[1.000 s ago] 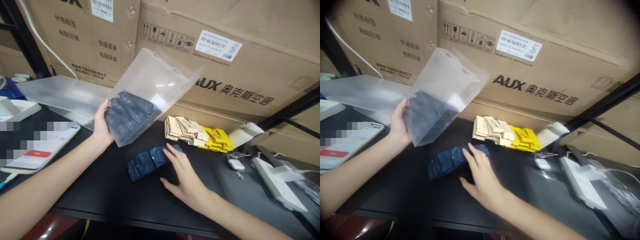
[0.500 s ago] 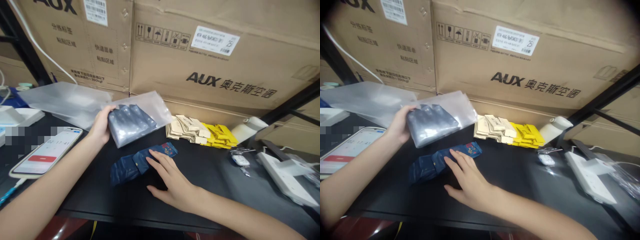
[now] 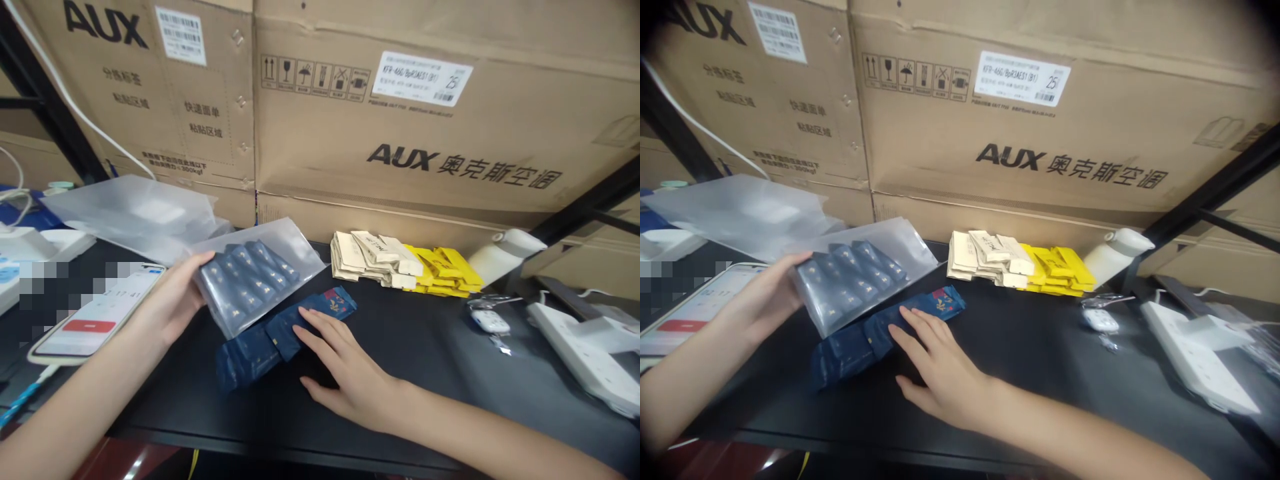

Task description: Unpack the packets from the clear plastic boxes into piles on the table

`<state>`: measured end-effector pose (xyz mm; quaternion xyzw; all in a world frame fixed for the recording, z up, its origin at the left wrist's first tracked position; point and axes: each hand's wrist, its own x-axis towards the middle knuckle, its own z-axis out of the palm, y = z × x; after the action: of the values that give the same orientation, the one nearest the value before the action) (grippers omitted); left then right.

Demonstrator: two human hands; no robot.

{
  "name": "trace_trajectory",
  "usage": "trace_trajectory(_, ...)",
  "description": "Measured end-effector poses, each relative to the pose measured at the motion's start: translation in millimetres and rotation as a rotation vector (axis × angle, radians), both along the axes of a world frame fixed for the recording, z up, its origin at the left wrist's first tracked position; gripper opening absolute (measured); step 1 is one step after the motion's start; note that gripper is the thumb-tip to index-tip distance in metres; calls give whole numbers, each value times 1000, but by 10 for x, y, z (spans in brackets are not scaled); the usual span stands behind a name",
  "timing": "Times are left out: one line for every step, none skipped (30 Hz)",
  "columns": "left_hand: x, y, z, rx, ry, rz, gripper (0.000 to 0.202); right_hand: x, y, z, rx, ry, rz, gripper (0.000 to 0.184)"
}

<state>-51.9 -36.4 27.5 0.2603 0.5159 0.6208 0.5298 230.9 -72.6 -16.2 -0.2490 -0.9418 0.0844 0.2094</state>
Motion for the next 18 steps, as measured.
trace_trajectory(-1, -24, -1, -21, -20, -31, 11, 12, 1, 0, -5, 8, 6, 60)
trace_trajectory(-1, -46, -3, -39, -32, -57, 12, 28, 3, 0, -10, 15, 12, 60)
trace_trajectory(0, -63, -5, -53, -39, -76, 13, 46, 5, 2, -13, 21, 16, 59)
trace_trajectory(2, -78, -11, -65, -39, -88, 13, 66, 7, 4, -16, 27, 17, 59)
trace_trajectory(3, -90, -21, -76, -35, -96, 14, 87, 10, 8, -17, 31, 17, 58)
trace_trajectory(3, -100, -35, -84, -28, -97, 15, 108, 13, 11, -18, 34, 16, 57)
trace_trajectory(3, -110, -54, -88, -15, -93, 16, 127, 16, 14, -17, 33, 13, 56)
trace_trajectory(2, -121, -77, -88, 3, -87, 19, 143, 18, 16, -15, 31, 8, 55)
trace_trajectory(1, -135, -103, -85, 22, -81, 21, 154, 20, 17, -13, 28, 2, 54)
trace_trajectory(0, -153, -129, -80, 35, -67, 23, 159, 21, 16, -11, 24, -3, 53)
trace_trajectory(1, -177, -152, -69, 37, -45, 23, 160, 20, 13, -9, 20, -7, 53)
trace_trajectory(3, -210, -172, -53, 27, -17, 22, 157, 18, 10, -8, 18, -7, 52)
trace_trajectory(7, -254, -188, -35, 9, 19, 19, 152, 16, 8, -8, 17, -4, 52)
trace_trajectory(15, -313, -201, -18, -6, 54, 18, 149, 15, 8, -12, 18, 2, 52)
trace_trajectory(26, -390, -215, -4, -2, 90, 18, 149, 16, 11, -21, 22, 8, 53)
trace_trajectory(40, -485, -233, -10, 30, 108, 20, 155, 22, 17, -37, 33, 11, 54)
trace_trajectory(56, -600, -261, -34, 98, 139, 23, 172, 34, 27, -58, 53, 7, 54)
trace_trajectory(73, -732, -301, -25, 215, 199, 27, 200, 55, 38, -78, 84, -8, 54)
